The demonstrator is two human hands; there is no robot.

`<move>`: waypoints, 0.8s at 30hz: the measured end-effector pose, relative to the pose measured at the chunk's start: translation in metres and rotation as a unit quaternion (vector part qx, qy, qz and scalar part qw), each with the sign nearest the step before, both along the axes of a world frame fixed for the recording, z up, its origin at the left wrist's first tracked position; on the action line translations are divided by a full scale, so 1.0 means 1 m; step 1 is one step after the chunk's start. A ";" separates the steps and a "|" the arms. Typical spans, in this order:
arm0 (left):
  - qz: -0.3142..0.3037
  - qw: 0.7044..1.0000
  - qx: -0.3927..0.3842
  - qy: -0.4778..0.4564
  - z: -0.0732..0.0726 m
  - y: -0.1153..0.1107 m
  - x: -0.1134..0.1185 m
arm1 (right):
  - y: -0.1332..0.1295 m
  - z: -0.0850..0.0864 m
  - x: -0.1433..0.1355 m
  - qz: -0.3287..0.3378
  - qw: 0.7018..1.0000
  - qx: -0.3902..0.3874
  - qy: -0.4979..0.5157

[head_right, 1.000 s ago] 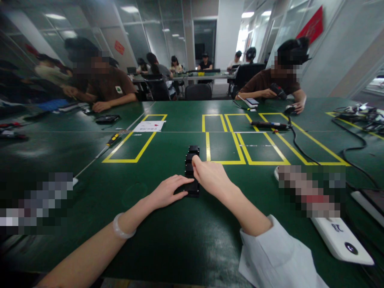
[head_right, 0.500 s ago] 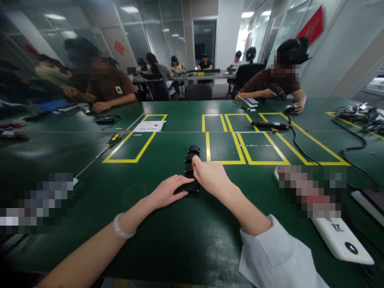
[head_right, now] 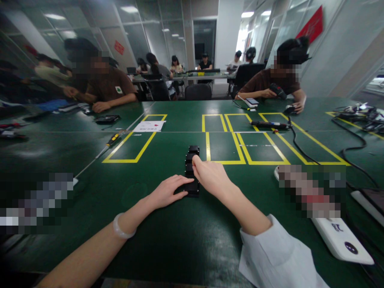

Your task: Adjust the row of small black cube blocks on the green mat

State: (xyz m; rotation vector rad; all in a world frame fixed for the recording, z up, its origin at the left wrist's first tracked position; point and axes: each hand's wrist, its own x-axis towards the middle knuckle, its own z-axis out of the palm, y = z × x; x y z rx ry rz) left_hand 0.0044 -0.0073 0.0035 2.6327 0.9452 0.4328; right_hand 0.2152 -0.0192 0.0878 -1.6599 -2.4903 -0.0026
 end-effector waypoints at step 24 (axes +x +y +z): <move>-0.001 1.000 0.000 -0.001 0.000 0.000 -0.001 | -0.002 0.000 0.000 0.010 1.000 0.004 0.014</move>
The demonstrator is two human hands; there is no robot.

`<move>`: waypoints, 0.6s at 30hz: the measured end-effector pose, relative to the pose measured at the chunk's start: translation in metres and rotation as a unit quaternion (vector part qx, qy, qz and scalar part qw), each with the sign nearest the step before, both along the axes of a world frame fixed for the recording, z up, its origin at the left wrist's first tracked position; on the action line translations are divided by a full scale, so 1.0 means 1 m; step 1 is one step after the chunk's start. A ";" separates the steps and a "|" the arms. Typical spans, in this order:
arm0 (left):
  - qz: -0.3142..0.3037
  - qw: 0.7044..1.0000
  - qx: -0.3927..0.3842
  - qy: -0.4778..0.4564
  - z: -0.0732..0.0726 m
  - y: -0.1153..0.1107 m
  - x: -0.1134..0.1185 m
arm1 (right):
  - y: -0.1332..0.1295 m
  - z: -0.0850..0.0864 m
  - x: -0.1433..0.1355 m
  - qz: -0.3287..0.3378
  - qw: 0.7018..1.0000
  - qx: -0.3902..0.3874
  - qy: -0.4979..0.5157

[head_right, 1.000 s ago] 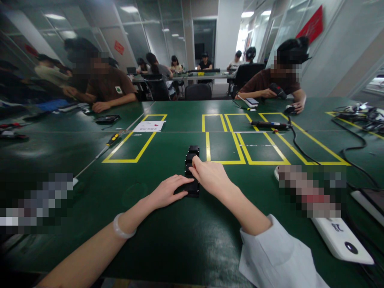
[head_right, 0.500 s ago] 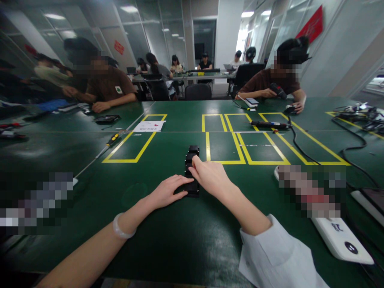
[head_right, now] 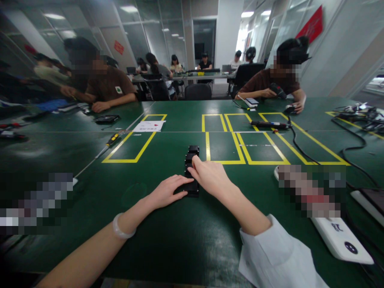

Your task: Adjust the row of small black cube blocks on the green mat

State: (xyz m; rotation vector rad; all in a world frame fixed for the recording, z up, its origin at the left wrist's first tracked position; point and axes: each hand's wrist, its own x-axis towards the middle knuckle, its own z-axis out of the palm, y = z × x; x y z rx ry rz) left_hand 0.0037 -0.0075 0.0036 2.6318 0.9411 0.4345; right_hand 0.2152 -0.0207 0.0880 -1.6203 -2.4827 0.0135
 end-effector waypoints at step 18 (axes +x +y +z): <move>-0.002 1.000 -0.001 -0.003 0.000 0.000 0.000 | 0.000 0.002 0.000 -0.009 1.000 -0.009 -0.011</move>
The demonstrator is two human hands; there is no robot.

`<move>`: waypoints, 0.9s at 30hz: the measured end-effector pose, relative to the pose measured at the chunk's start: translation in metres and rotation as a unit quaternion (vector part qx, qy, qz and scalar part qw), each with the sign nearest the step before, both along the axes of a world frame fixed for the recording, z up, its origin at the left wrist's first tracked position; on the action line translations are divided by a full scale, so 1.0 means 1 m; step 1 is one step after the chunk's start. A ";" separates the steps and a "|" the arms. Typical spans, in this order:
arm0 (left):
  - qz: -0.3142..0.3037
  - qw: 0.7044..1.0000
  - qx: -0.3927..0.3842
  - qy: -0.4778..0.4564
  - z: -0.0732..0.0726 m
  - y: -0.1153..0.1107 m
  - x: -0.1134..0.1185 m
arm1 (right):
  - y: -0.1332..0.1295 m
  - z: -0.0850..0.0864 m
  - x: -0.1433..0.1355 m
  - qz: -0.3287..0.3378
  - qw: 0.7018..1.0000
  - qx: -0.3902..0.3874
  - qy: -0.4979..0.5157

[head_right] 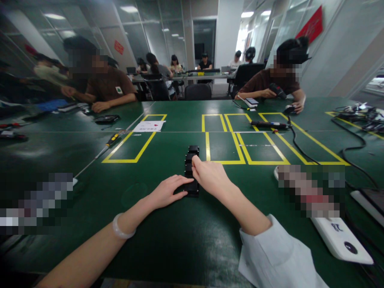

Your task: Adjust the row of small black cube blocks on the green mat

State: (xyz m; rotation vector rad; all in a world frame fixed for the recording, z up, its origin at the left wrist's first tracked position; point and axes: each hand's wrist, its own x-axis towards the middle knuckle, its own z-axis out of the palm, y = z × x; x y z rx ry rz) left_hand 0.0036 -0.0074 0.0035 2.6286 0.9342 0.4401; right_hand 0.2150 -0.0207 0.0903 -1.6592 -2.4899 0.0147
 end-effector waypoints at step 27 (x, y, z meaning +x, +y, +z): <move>0.003 1.000 -0.004 0.005 0.000 0.000 0.001 | 0.002 -0.003 0.001 0.002 1.000 0.009 0.009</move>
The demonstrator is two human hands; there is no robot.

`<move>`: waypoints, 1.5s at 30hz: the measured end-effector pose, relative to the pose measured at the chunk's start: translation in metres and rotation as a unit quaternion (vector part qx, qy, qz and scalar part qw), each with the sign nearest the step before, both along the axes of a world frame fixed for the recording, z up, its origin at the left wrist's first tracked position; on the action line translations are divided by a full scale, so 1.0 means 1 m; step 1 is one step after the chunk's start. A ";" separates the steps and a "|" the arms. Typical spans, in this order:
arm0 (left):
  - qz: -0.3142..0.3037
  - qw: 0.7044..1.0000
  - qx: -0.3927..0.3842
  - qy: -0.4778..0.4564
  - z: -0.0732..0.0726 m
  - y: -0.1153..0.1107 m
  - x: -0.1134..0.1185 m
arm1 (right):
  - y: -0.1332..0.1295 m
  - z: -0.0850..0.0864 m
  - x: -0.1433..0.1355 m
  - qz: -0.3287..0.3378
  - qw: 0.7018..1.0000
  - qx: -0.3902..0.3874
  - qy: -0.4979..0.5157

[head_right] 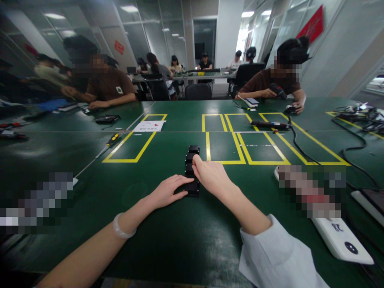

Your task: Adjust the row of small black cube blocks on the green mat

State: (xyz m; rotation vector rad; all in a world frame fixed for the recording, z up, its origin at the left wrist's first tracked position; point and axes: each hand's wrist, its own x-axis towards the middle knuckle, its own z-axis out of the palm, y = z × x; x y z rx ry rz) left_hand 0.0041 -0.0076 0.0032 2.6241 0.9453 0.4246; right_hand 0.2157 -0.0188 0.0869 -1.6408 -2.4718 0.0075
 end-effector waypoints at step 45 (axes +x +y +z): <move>0.001 1.000 0.004 0.001 0.002 0.000 0.000 | -0.001 0.000 0.001 -0.001 1.000 0.006 -0.003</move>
